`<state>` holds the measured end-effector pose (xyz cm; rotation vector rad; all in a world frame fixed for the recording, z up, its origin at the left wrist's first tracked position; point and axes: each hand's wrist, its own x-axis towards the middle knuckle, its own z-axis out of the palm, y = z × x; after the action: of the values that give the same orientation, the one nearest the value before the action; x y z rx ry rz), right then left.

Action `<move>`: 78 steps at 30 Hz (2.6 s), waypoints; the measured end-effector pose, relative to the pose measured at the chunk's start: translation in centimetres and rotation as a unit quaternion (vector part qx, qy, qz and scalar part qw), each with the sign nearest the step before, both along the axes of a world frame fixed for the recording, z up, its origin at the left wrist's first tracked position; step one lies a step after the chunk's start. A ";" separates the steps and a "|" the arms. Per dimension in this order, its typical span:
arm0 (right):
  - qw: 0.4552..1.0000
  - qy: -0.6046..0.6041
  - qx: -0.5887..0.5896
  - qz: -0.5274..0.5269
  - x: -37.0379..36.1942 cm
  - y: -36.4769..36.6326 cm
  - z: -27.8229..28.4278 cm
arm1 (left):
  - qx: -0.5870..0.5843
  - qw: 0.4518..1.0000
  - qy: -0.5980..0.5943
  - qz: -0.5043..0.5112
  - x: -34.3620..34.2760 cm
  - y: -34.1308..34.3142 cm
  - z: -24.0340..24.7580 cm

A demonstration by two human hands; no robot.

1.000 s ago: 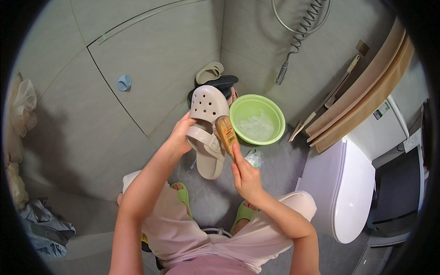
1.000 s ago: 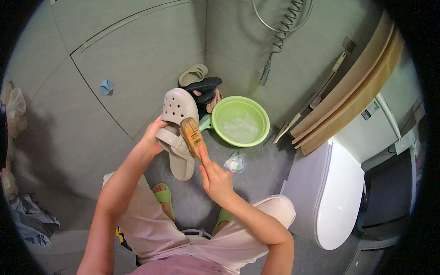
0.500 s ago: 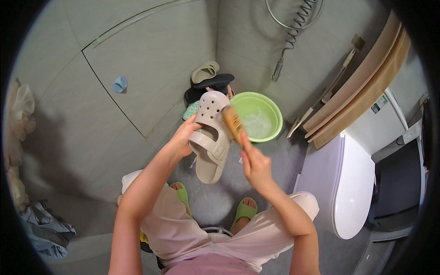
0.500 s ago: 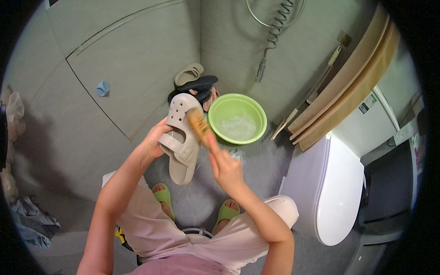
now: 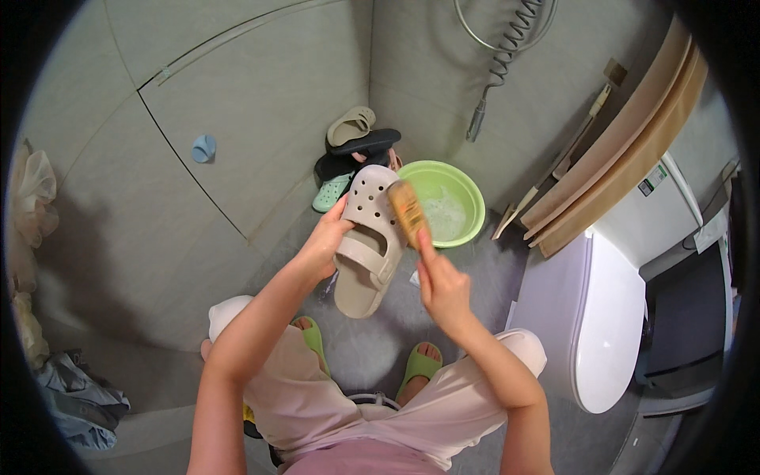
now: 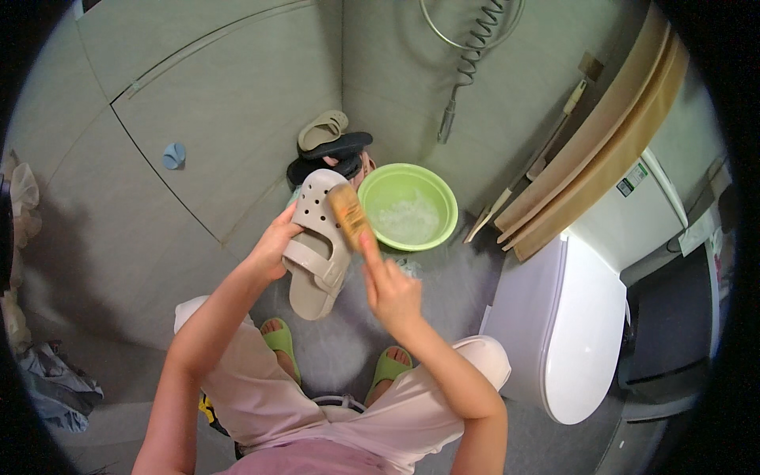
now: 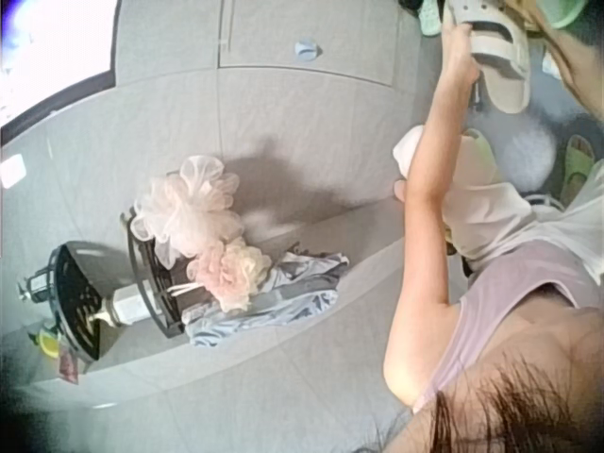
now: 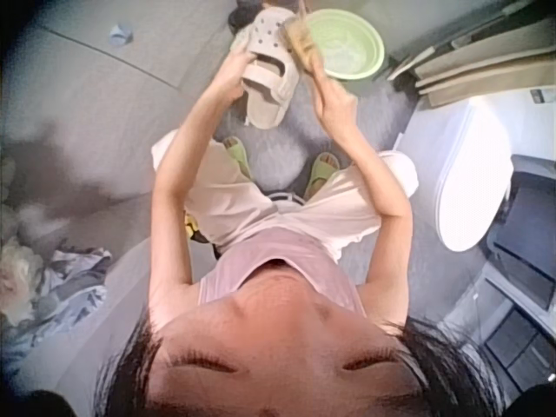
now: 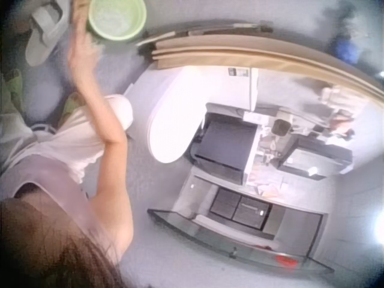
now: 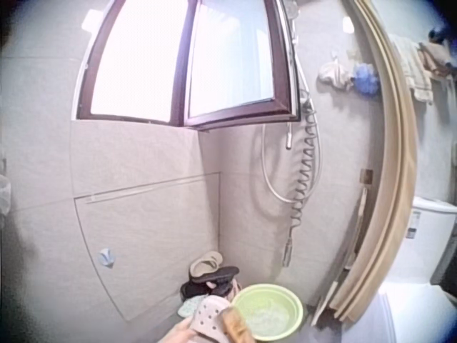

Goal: The person cleans a light-colored shoe by scrubbing its various surfaces with a wooden-handled brush over a basin of soapy water. They turn the shoe over by hand to reach different sides and the sole while scrubbing.

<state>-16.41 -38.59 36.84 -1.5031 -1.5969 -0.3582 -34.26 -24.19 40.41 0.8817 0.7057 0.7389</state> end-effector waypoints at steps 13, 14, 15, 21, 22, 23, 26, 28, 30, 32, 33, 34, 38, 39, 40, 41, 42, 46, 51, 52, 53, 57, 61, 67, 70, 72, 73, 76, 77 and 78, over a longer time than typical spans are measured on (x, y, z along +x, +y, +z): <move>0.998 -0.059 -0.032 0.011 0.1 0.3 -0.4 | 0.057 0.998 0.040 0.002 -0.3 -0.6 0.2; 0.999 -0.043 -0.004 -0.004 0.8 1.1 0.0 | 0.051 0.998 0.038 0.003 -0.3 -0.6 0.4; 0.999 -0.009 0.040 -0.006 1.3 1.8 0.0 | 0.057 0.998 0.036 0.001 -0.2 -0.9 0.6; 0.998 -0.027 -0.022 0.047 -0.3 0.1 -1.1 | 0.066 0.996 0.062 -0.008 -0.4 -0.5 -0.3; 0.998 -0.031 -0.025 0.052 -0.2 0.3 -0.9 | 0.065 0.996 0.064 -0.009 -0.3 -0.6 -0.2; 0.999 -0.027 -0.011 0.026 0.5 1.0 -0.2 | 0.055 0.997 0.056 -0.007 -0.2 -0.6 0.1; 0.999 0.037 0.024 0.005 0.9 1.5 0.4 | 0.050 0.998 0.043 -0.007 -0.1 -0.9 0.4; 1.000 0.014 -0.013 0.015 0.2 0.4 -0.3 | 0.068 0.996 0.050 0.004 0.0 -0.7 -0.3; 0.996 -0.039 -0.065 0.043 -0.7 -0.3 0.0 | 0.068 0.997 0.046 0.002 0.0 -0.4 -0.8; 0.998 -0.036 -0.038 0.028 0.4 0.9 0.1 | 0.069 0.997 0.041 -0.001 -0.1 -0.3 -0.8; 0.999 0.009 -0.032 0.012 0.7 1.3 0.5 | 0.074 0.996 0.047 -0.004 -0.1 -0.4 -0.6; 0.998 0.054 -0.026 -0.004 0.9 1.5 0.7 | 0.078 0.995 0.054 -0.006 -0.1 -0.4 -0.5; 0.996 -0.038 -0.072 0.038 -0.6 0.1 -0.2 | 0.084 0.995 0.054 -0.006 -0.1 -0.4 -0.7; 0.998 -0.048 -0.042 0.028 -0.2 0.5 -0.4 | 0.080 0.995 0.061 -0.002 -0.1 -0.7 -0.4; 0.998 -0.046 -0.042 0.027 0.2 1.0 -0.2 | 0.075 0.995 0.068 0.003 0.0 -0.9 -0.1; 1.000 -0.008 -0.011 0.008 0.8 1.7 0.2 | 0.075 0.995 0.067 0.002 0.0 -1.0 0.2; 0.999 0.030 0.019 -0.011 1.1 2.1 0.4 | 0.091 0.993 0.081 -0.007 0.1 -1.1 0.4; 0.998 -0.028 -0.036 0.031 -0.7 0.5 -0.3 | 0.100 0.991 0.095 -0.003 -0.1 -1.1 -0.3; 0.999 0.016 0.021 -0.033 1.3 2.0 0.2 | 0.101 0.991 0.085 -0.016 0.0 -1.3 0.5; 0.999 0.014 0.022 -0.033 1.0 1.5 0.0 | 0.112 0.989 0.090 -0.025 0.0 -1.3 0.6; 1.000 -0.013 0.004 -0.007 0.3 0.9 -0.4 | 0.112 0.989 0.090 -0.022 -0.1 -1.1 0.5; 0.996 -0.061 -0.026 0.065 -0.6 0.3 -0.1 | 0.077 0.993 0.087 -0.004 -0.2 -1.2 0.6; 0.999 0.013 0.013 0.047 1.6 0.6 1.3 | 0.077 0.997 0.023 -0.018 -0.9 -0.7 1.1; 0.987 0.155 -0.014 0.037 0.9 -0.3 1.4 | 0.071 0.997 0.010 -0.033 -1.3 -0.6 1.3; 0.992 0.108 0.004 0.066 -0.1 -0.2 0.5 | 0.069 0.997 0.003 -0.027 -1.3 -0.5 1.1; 0.991 0.107 -0.024 0.082 -0.4 -0.6 0.2 | 0.068 0.997 -0.003 -0.024 -1.5 -0.4 0.9; 0.990 0.114 -0.023 0.080 -0.5 -0.5 0.3 | 0.079 0.996 0.006 -0.028 -1.5 -0.4 0.6; 0.986 0.148 -0.056 0.059 -0.9 -0.1 1.4 | 0.094 0.995 0.027 -0.027 -1.7 -0.3 0.1; 0.986 0.146 -0.054 0.058 -1.1 -0.2 1.2 | 0.100 0.994 0.035 -0.022 -1.6 -0.3 0.2; 0.988 0.132 -0.045 0.068 -1.4 -0.5 0.6 | 0.101 0.994 0.034 -0.023 -1.7 -0.2 0.5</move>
<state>-17.79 -39.05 37.47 -1.4333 -1.5079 -0.0089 -35.92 -24.41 40.88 1.1085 0.6761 0.7518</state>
